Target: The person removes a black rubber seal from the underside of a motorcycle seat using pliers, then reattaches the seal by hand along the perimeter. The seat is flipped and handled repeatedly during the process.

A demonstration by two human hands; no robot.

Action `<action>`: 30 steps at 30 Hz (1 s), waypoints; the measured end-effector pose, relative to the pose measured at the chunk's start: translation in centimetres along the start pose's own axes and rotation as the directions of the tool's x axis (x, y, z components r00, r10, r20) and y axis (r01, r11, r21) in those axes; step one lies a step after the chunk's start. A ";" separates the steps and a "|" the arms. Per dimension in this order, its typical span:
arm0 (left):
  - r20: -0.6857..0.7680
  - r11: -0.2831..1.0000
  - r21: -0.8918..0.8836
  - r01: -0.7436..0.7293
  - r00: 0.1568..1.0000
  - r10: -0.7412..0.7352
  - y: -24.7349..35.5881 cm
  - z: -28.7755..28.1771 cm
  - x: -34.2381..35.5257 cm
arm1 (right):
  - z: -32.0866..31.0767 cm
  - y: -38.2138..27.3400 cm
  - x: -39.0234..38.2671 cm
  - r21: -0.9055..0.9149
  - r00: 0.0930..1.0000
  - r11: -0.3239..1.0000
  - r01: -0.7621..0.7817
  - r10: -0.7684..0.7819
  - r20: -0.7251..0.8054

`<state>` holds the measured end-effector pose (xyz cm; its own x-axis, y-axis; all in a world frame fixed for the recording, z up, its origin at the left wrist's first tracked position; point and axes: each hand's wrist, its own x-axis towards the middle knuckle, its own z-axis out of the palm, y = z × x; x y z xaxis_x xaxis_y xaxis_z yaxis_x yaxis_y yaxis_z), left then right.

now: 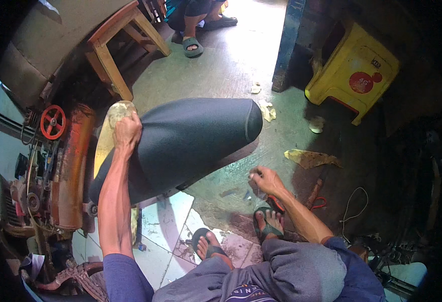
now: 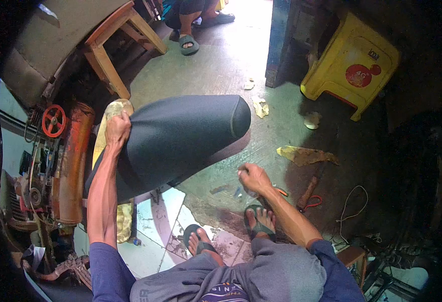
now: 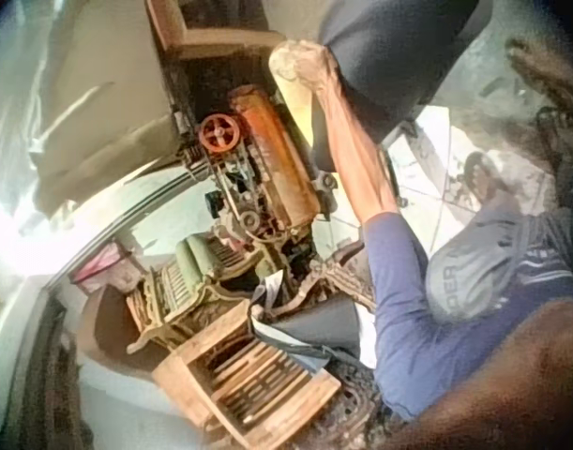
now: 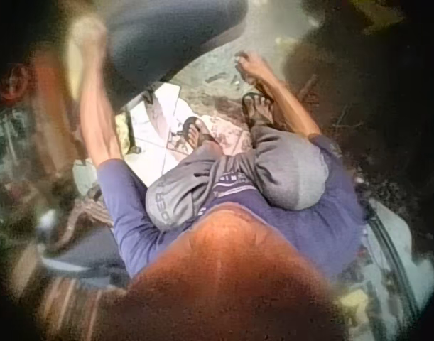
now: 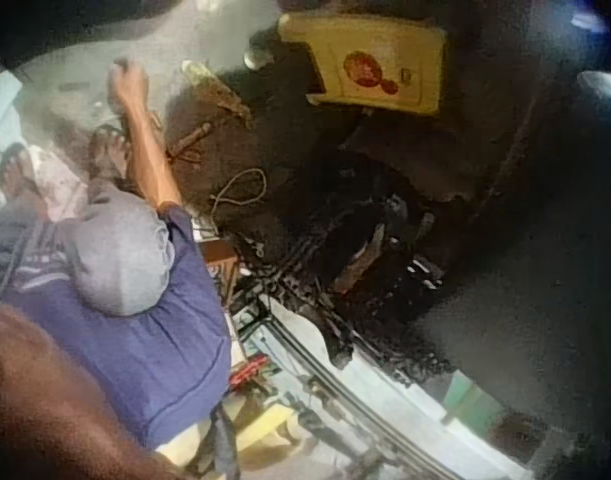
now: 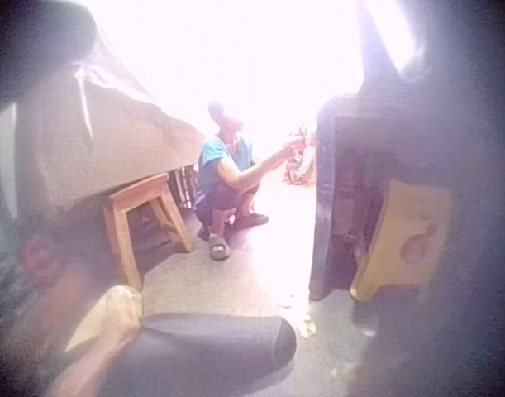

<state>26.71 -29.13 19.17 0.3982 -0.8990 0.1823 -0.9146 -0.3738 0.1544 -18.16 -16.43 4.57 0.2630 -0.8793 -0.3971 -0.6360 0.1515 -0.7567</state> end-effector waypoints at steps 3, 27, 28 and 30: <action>0.123 0.997 0.078 0.017 0.992 -0.026 0.8 0.1 1.4 | 2.0 0.1 -1.0 0.063 0.965 0.998 -0.028 0.011 0.261; 0.708 0.472 -0.339 0.814 0.551 -0.441 -17.5 17.9 -14.3 | 14.4 -2.3 -4.0 0.431 0.625 0.730 -0.530 -0.006 0.781; 0.708 0.510 -0.309 0.802 0.553 -0.440 -18.2 18.5 -14.7 | 14.5 -2.4 -4.0 0.437 0.634 0.699 -0.566 0.030 0.773; 0.688 0.579 -0.256 0.774 0.566 -0.454 -19.1 20.0 -15.8 | 14.5 -2.6 -3.9 0.464 0.639 0.664 -0.586 0.026 0.769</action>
<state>36.45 -12.36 -6.08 0.5916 -0.4966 -0.6351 -0.2029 -0.8542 0.4788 -7.03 -6.83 0.52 0.7090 -0.2105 -0.6730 -0.2395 0.8258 -0.5106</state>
